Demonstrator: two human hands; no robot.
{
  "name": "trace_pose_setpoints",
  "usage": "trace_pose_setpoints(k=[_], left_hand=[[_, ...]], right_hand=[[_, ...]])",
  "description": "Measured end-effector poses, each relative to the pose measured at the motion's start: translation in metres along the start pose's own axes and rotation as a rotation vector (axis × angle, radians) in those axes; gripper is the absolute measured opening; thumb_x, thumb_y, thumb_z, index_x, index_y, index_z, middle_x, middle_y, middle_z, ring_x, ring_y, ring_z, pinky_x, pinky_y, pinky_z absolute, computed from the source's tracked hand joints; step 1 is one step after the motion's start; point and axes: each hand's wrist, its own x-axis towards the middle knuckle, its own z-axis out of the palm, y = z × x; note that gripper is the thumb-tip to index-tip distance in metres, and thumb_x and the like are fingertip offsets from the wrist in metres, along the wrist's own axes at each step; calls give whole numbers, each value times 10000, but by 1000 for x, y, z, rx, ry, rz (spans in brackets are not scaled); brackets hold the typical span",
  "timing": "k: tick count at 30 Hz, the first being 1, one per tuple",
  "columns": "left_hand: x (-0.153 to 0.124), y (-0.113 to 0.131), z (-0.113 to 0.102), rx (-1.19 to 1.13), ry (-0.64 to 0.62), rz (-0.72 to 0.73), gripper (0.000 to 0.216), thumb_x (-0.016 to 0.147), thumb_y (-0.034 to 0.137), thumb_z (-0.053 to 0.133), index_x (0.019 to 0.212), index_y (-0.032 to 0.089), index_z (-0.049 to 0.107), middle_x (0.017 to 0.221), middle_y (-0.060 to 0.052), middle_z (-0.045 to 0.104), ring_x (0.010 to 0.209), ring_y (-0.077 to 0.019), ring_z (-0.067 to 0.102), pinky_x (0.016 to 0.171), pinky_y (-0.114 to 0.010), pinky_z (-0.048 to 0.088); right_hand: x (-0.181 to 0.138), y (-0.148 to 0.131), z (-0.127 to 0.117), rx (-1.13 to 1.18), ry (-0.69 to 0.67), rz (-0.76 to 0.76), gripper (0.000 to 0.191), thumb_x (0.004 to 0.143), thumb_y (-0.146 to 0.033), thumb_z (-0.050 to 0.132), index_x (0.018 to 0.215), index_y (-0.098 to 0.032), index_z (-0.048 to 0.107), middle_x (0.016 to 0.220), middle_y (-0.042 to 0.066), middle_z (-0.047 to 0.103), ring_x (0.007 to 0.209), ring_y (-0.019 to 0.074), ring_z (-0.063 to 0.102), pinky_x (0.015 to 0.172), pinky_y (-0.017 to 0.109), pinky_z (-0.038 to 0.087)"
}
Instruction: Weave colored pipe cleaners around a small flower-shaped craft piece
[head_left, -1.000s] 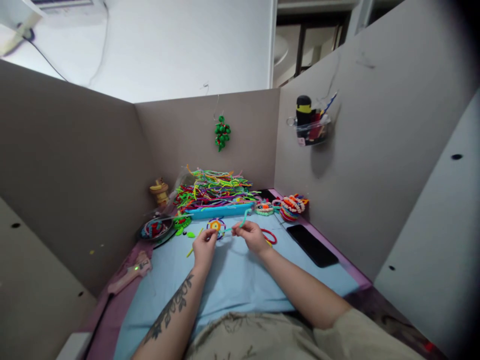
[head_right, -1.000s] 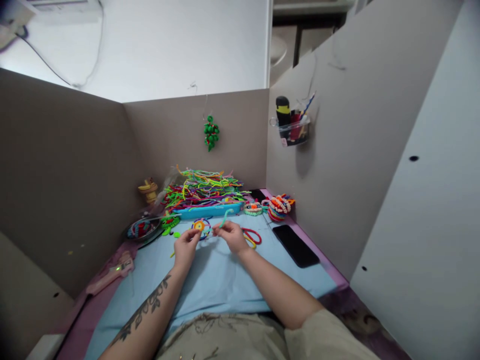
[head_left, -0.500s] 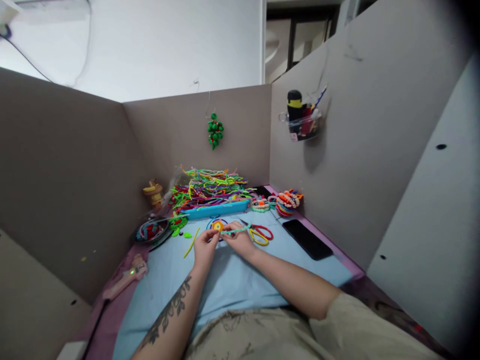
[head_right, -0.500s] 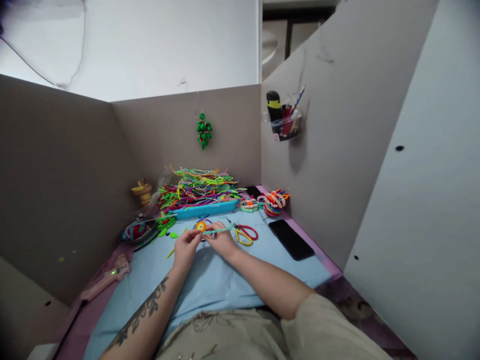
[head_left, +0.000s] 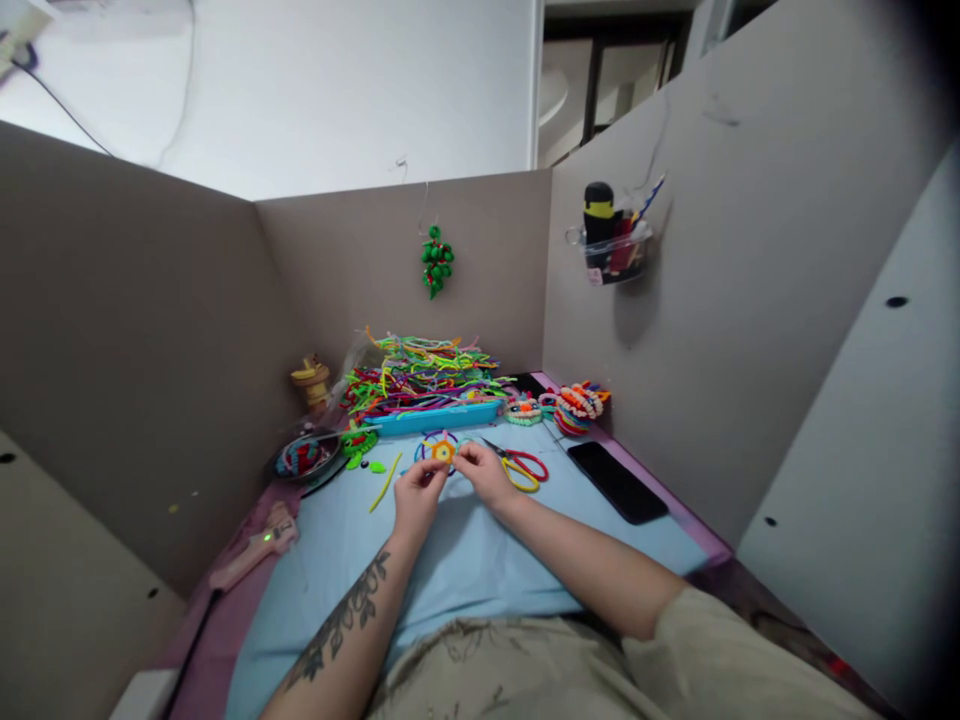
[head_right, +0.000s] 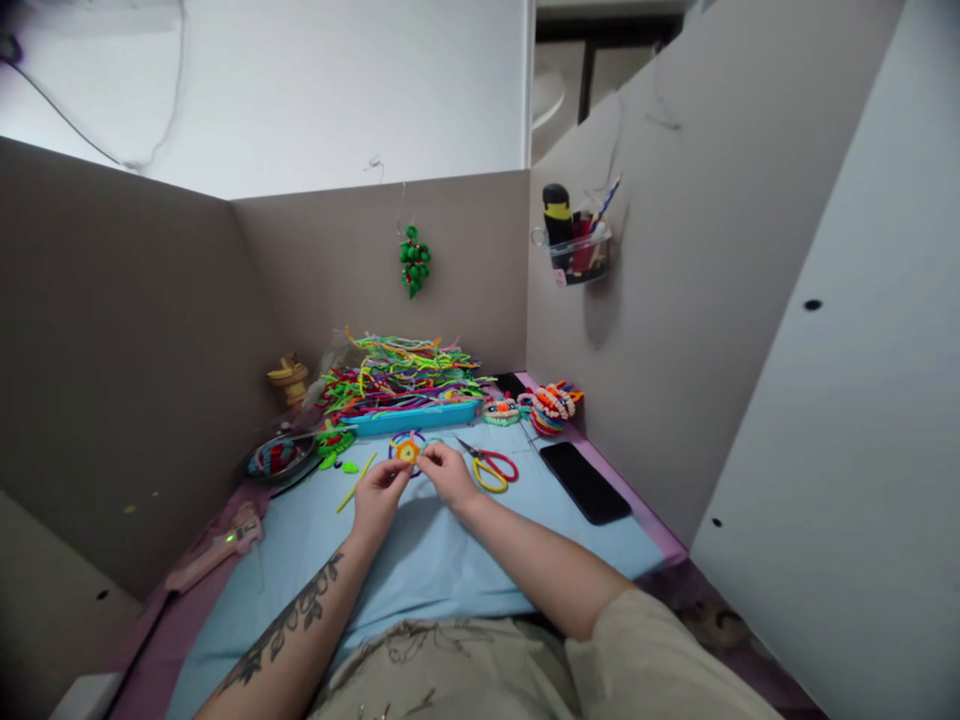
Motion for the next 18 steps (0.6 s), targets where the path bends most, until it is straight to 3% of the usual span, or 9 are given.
trace_pose_setpoints(k=[7,13,18], left_hand=[[4,3,-2,-2,30,-25,164,674,306,655,752,163,670,728,-37,676,691,-168,624,664,-270,492],[5,6,-4,27,-21,-41,137,657,294,662,711,168,669,708,-38,675,670,-169,624,644,-265,487],[5,3,-4,19,-74,-36,141,667,302,653,714,169,667,716,-36,670,676,-164,620,649,-263,482]], right_hand=[[0,-1,-1,27,60,19,248,733,-415,574,680,-181,512,610,-32,473,576,107,437,555,222,378],[5,-3,-9,184,34,142,281,684,-444,623,729,-174,559,534,-56,427,445,70,329,424,205,268],[7,-3,-13,192,19,190,272,638,-409,668,672,-147,601,540,-38,500,490,87,421,490,219,335]])
